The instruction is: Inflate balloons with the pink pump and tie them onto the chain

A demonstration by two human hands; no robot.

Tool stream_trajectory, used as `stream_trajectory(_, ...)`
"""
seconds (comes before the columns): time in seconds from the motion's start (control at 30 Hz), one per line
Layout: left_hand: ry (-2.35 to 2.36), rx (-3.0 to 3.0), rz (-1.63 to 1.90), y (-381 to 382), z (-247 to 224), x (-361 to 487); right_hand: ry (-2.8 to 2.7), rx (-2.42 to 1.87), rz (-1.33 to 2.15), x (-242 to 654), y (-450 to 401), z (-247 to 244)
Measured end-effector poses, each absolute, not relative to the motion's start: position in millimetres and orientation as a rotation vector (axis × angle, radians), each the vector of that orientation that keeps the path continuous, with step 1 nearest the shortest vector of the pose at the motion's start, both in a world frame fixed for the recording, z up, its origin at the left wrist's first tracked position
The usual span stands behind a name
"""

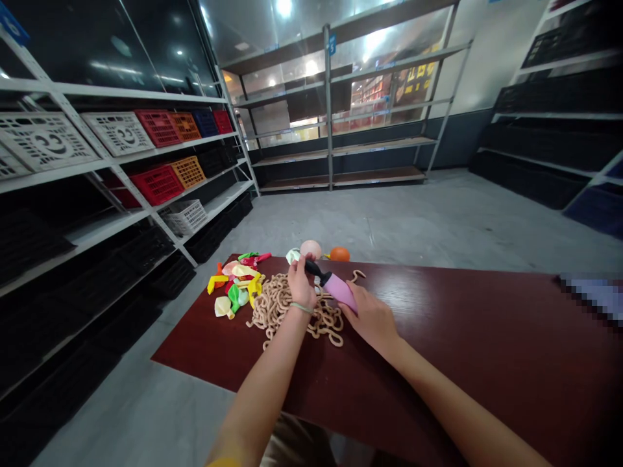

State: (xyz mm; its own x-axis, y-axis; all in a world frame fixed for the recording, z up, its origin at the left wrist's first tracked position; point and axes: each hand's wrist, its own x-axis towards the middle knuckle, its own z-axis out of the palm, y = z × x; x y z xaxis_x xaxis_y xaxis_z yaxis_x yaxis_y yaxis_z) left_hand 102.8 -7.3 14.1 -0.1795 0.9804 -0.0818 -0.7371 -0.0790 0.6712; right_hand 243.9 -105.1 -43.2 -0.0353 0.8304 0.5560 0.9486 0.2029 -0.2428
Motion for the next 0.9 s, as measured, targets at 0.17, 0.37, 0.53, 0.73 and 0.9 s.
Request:
stream_trajectory(0.17, 0.580, 0.552, 1.515, -12, 16, 96, -1.894, -1.648, -0.220, 241, -101, -45)
stream_trajectory(0.37, 0.634, 0.674, 1.709, -20, 27, 121, -1.813, -1.716, -0.187, 238, -97, -43)
stream_trajectory(0.53, 0.790, 0.784, 1.725, -19, 22, 125, -1.878, -1.700, -0.283, 248, -96, -42)
stream_trajectory(0.73, 0.888, 0.682, 1.819, 7, 44, 61, -2.021, -1.674, -0.348, 255, -96, -43)
stream_trajectory(0.9, 0.932, 0.573, 1.920, 30, 89, 10, -2.026, -1.616, -0.290, 244, -95, -43)
